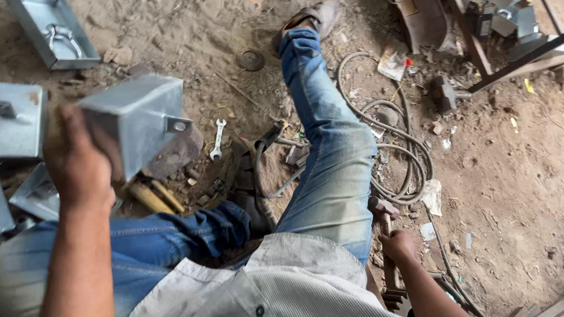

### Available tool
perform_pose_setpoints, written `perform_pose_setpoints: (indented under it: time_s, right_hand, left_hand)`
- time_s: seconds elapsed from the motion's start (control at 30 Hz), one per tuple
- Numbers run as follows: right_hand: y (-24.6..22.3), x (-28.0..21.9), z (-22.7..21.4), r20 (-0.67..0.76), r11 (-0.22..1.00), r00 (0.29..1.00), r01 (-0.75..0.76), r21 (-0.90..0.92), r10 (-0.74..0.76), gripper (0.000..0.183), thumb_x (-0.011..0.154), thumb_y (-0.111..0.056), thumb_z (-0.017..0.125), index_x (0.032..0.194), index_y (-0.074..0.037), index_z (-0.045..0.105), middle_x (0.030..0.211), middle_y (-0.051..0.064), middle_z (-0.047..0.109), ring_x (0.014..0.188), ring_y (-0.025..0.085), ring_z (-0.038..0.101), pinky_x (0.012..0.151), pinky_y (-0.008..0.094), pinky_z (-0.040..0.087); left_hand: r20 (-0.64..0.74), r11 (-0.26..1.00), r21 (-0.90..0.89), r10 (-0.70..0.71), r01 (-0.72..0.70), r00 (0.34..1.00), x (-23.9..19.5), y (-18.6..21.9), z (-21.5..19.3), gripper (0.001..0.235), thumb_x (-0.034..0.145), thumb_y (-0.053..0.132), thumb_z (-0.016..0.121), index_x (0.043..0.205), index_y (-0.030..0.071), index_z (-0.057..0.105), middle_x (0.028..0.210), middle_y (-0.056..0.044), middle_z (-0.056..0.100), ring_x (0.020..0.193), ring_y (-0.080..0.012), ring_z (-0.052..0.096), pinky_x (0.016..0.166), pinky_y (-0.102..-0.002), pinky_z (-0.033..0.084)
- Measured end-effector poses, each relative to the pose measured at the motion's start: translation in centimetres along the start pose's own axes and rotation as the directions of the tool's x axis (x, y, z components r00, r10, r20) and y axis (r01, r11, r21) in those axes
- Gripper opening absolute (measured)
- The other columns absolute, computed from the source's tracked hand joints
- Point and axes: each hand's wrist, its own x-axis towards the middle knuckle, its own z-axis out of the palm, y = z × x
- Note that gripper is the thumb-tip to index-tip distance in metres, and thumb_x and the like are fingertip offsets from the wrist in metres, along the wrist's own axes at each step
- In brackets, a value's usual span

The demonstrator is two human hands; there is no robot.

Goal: The person places a metal lid onto a small rectangular metal housing and uses a hammer to tap the edges into place, eventually securing the hinged handle.

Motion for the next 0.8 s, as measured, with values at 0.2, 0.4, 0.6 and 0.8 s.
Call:
perform_pose_setpoints:
  time_s: [0.2, 0.4, 0.6, 0.8]
  right_hand:
    - [-0.4, -0.6, 1.1, -0.104, 0.994, 0.99, 0.098, 0.045, -0.093, 0.039, 0.091, -0.039, 0.077, 0.122, -0.015, 0.077, 0.101, 0.008, 0.078, 0.085, 0.022, 0.075, 0.084, 0.04, 0.058]
    - [0.3, 0.4, 0.6, 0.017, 0.994, 0.998, 0.065, 0.086, -0.067, 0.044, 0.092, -0.042, 0.075, 0.128, -0.018, 0.074, 0.096, 0.013, 0.083, 0.08, 0.025, 0.078, 0.079, 0.04, 0.062]
    - [1.8, 0.0, 2.6, -0.122, 0.891, 0.961, 0.278, 0.359, -0.25, 0.064, 0.08, -0.035, 0.085, 0.128, -0.002, 0.06, 0.112, 0.006, 0.075, 0.08, 0.02, 0.078, 0.074, 0.037, 0.062]
    - [2.4, -1.8, 4.8, -0.229, 0.987, 0.962, 0.157, 0.02, -0.148, 0.057, 0.088, -0.045, 0.077, 0.132, -0.012, 0.06, 0.111, 0.008, 0.075, 0.092, 0.019, 0.07, 0.087, 0.041, 0.055]
  left_hand:
    - [0.503, 0.64, 0.605, 0.154, -0.474, 0.851, 2.4, 7.6, -0.1, 0.083, 0.102, 0.076, 0.033, 0.056, 0.012, 0.057, 0.048, 0.003, 0.046, 0.041, -0.0189, 0.05, 0.048, -0.038, 0.04]
    - [0.489, 0.45, 0.786, -0.032, -0.425, 0.872, 4.4, 5.5, 1.6, 0.086, 0.101, 0.084, 0.042, 0.06, 0.009, 0.053, 0.05, -0.004, 0.043, 0.042, -0.0205, 0.047, 0.041, -0.04, 0.037]
    - [0.475, 0.29, 0.834, 0.054, -0.469, 0.878, 6.0, 5.8, 3.8, 0.075, 0.098, 0.078, 0.053, 0.063, 0.012, 0.054, 0.051, -0.004, 0.048, 0.043, -0.0197, 0.049, 0.044, -0.037, 0.044]
    - [0.317, 0.5, 0.834, -0.09, -0.232, 0.944, 6.4, 6.4, 4.9, 0.074, 0.102, 0.072, 0.056, 0.063, 0.01, 0.061, 0.058, -0.006, 0.058, 0.05, -0.0221, 0.058, 0.052, -0.04, 0.047]
